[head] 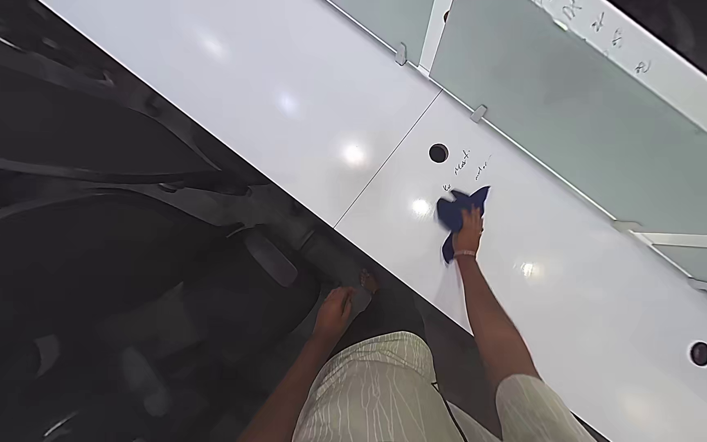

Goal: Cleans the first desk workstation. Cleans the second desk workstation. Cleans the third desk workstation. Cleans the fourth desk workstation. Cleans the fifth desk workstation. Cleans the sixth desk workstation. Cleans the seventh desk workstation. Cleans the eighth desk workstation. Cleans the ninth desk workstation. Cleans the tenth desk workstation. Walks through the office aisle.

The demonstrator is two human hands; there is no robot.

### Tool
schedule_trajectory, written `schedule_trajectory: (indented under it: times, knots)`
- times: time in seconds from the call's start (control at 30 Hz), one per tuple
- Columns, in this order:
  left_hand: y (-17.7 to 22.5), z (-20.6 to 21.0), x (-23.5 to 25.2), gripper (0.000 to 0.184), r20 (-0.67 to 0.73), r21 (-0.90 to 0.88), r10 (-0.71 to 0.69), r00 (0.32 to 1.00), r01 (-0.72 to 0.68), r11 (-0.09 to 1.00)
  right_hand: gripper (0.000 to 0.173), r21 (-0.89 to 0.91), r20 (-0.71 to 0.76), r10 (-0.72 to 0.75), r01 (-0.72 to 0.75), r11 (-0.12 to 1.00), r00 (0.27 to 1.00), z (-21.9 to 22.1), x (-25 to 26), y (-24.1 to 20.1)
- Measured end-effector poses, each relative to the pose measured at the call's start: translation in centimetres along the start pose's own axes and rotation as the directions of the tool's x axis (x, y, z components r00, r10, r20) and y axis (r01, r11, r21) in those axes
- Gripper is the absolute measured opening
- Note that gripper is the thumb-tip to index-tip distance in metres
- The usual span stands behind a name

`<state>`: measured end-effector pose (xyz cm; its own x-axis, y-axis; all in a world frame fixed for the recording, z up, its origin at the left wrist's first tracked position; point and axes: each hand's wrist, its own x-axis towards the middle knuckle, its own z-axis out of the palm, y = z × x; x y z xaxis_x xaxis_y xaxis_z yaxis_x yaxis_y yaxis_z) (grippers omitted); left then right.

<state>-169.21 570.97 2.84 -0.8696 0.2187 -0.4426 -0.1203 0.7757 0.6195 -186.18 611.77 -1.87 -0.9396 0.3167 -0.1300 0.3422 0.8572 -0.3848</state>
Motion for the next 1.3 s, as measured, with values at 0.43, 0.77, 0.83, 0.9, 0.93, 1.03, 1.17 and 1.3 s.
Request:
schedule_trajectory:
  times: [0.43,0.77,0.83,0.9,0.93,1.03,1.17,1.3]
  knots:
    - [11.2,-0.2,10.5,0.032,0.133,0.022,0.198,0.971,-0.202,0.979,0.053,0.071,0.097,-0.274,0.268,0.961,0.957,1.0,-1.7,-1.1]
    - [12.7,0.8,15.2,0.029,0.019,-0.011,0.084,0.996,-0.084,0.996,0.063,0.062,-0.012,0.002,-0.001,0.998,1.0,0.4,17.8,-5.4]
    - [12.9,1.0,16.0,0.03,0.007,-0.022,0.049,0.999,-0.049,0.999,0.057,0.105,0.123,-0.182,0.17,0.98,0.976,1.9,11.2,-7.6]
    - [13.0,0.8,16.6,0.03,0.01,-0.012,0.044,0.999,-0.044,0.999,0.053,0.2,0.221,-0.434,0.395,0.897,0.873,2.3,6.2,-7.8]
    - [13.2,0.7,16.8,0.03,0.018,-0.007,0.05,0.999,-0.05,0.999,0.047,0.229,0.219,-0.529,0.484,0.845,0.82,2.3,5.5,-6.7]
    - [13.5,0.5,18.0,0.03,0.05,0.017,0.066,0.997,-0.067,0.998,0.044,0.176,0.261,-0.486,0.454,0.873,0.834,0.4,10.6,-2.8]
    - [13.5,0.5,18.9,0.03,0.054,0.043,0.076,0.996,-0.079,0.996,0.066,0.027,0.043,-0.133,0.132,0.991,0.99,-3.2,19.6,2.0]
    - [13.6,0.0,18.9,0.029,0.067,0.055,0.083,0.994,-0.087,0.995,0.059,0.039,-0.058,0.082,-0.08,0.996,0.995,-1.6,11.8,3.4]
